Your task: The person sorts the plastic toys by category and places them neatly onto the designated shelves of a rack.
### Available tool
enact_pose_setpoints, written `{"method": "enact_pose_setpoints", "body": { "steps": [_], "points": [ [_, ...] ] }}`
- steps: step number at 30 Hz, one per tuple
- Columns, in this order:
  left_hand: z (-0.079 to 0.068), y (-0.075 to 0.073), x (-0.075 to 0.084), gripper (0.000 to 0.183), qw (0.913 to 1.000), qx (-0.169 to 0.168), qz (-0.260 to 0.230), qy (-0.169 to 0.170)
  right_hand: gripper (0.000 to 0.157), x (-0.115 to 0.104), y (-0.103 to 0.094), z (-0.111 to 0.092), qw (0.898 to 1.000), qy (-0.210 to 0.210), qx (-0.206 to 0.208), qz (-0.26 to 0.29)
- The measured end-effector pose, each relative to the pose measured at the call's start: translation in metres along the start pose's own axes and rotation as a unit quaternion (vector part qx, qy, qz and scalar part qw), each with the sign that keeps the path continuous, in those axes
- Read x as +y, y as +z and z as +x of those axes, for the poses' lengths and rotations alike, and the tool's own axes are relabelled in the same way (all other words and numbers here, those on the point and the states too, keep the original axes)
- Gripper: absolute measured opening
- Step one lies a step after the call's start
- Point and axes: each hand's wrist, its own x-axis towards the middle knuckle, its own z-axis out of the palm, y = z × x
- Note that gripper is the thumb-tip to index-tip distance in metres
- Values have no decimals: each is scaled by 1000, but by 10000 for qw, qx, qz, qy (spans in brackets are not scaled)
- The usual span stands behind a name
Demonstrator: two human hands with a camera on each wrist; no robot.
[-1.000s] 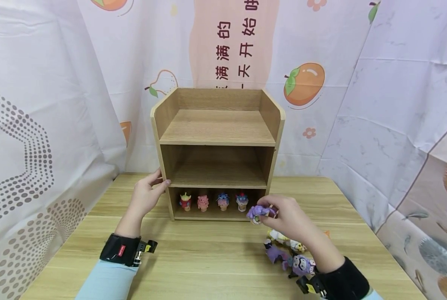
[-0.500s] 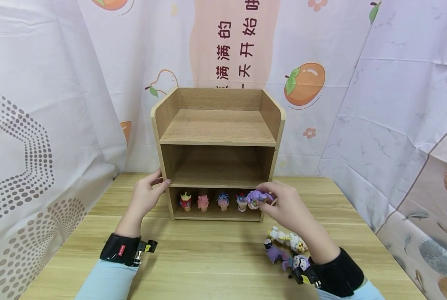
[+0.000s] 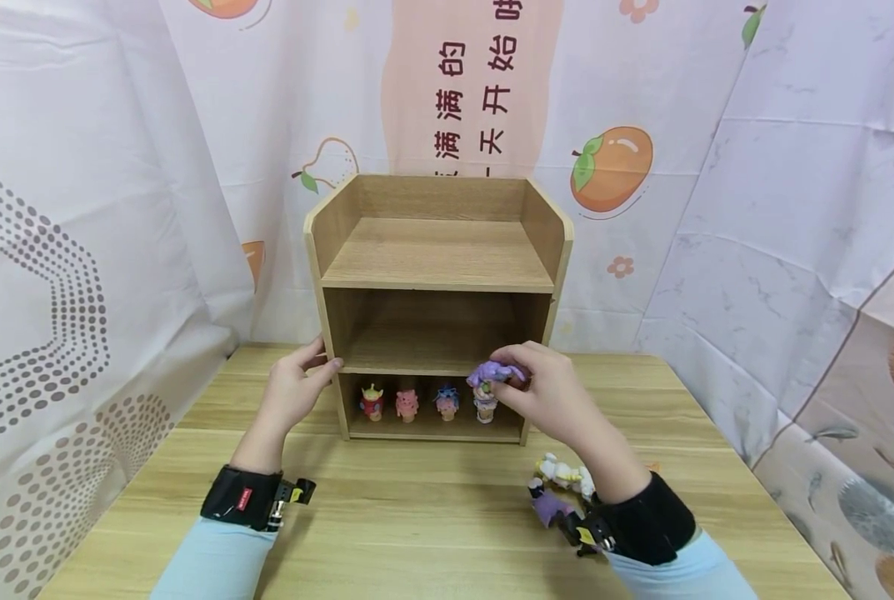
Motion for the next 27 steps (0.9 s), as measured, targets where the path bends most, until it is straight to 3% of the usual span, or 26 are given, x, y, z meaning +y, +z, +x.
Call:
{"method": "enact_pose_setpoints", "body": {
  "steps": [27],
  "points": [
    [2, -2, -3, 59, 9999, -74, -95, 92, 26, -8, 51, 69, 9883, 947, -376, 1138]
  ]
}}
